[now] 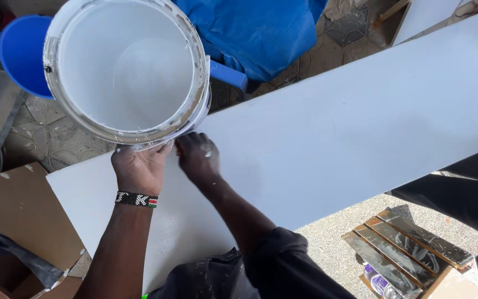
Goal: Painting the edges and surface of a white furniture board using a sponge and white paint
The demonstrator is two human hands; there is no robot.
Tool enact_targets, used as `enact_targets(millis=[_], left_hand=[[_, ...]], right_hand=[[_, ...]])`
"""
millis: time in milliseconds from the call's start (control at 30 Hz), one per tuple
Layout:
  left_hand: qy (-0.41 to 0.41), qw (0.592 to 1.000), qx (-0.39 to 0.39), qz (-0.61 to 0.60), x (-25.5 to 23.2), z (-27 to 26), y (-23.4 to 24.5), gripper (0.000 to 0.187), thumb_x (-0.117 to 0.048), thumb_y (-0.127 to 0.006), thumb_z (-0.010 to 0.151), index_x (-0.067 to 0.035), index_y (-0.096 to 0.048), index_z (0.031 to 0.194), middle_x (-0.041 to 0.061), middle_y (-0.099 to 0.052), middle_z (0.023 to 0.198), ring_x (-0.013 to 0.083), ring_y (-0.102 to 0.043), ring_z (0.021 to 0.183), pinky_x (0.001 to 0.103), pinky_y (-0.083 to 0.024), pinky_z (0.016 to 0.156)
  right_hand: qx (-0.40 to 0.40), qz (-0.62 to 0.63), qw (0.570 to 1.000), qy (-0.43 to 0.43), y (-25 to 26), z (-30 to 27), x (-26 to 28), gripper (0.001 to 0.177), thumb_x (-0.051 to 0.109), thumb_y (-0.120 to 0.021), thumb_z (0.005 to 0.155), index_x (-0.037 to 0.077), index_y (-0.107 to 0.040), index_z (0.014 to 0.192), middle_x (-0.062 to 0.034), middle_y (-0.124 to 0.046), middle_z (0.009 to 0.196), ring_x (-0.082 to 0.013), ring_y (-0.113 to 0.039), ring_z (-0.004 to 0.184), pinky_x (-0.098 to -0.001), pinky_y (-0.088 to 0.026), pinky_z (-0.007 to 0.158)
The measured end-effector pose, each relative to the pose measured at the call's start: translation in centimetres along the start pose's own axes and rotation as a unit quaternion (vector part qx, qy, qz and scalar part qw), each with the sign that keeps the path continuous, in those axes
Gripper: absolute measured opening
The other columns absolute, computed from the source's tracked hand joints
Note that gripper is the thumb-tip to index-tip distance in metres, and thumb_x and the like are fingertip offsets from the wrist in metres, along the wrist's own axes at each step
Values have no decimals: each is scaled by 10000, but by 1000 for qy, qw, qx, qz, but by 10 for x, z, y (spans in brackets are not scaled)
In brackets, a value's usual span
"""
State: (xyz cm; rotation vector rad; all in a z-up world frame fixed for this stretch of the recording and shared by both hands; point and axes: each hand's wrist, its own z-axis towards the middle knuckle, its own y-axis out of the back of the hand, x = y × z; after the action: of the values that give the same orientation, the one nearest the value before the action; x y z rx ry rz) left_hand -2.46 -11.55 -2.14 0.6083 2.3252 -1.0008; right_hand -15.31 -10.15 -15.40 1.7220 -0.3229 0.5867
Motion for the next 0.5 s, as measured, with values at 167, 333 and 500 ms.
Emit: enact_targets(millis=[167, 333, 500], left_hand=[[-29, 999, 12, 19, -19, -14, -20, 379, -304, -781, 1032, -309, -835, 1407, 27, -850, 1338, 376, -811, 1320, 742, -509, 1361], [-30, 999, -6, -7, -12, -8, -18, 237, -286, -799, 1030, -246, -856, 1256, 60, -867, 1213, 352, -826, 1222, 697, -554, 1312], [-24, 999, 11, -28, -5, -1, -3, 348, -307, -832, 1006, -269, -851, 1351, 79, -850, 1305, 411, -799, 1307, 806, -480, 1345]], right_hand=[[-116, -42, 980, -159, 145, 55, -238, 131, 264, -816, 1041, 271, -850, 1168, -76, -791, 996, -409, -805, 1058, -547, -653, 911], [-197, 99, 939, -264, 98, 53, -164, 135, 240, -739, 1115, 171, -808, 1207, -179, -852, 1008, -504, -819, 1107, -636, -608, 932], [4, 6, 1000, 27, -2, 17, 13, 323, 260, -915, 806, 269, -835, 1119, 7, -809, 1117, -301, -805, 1157, -463, -676, 947]])
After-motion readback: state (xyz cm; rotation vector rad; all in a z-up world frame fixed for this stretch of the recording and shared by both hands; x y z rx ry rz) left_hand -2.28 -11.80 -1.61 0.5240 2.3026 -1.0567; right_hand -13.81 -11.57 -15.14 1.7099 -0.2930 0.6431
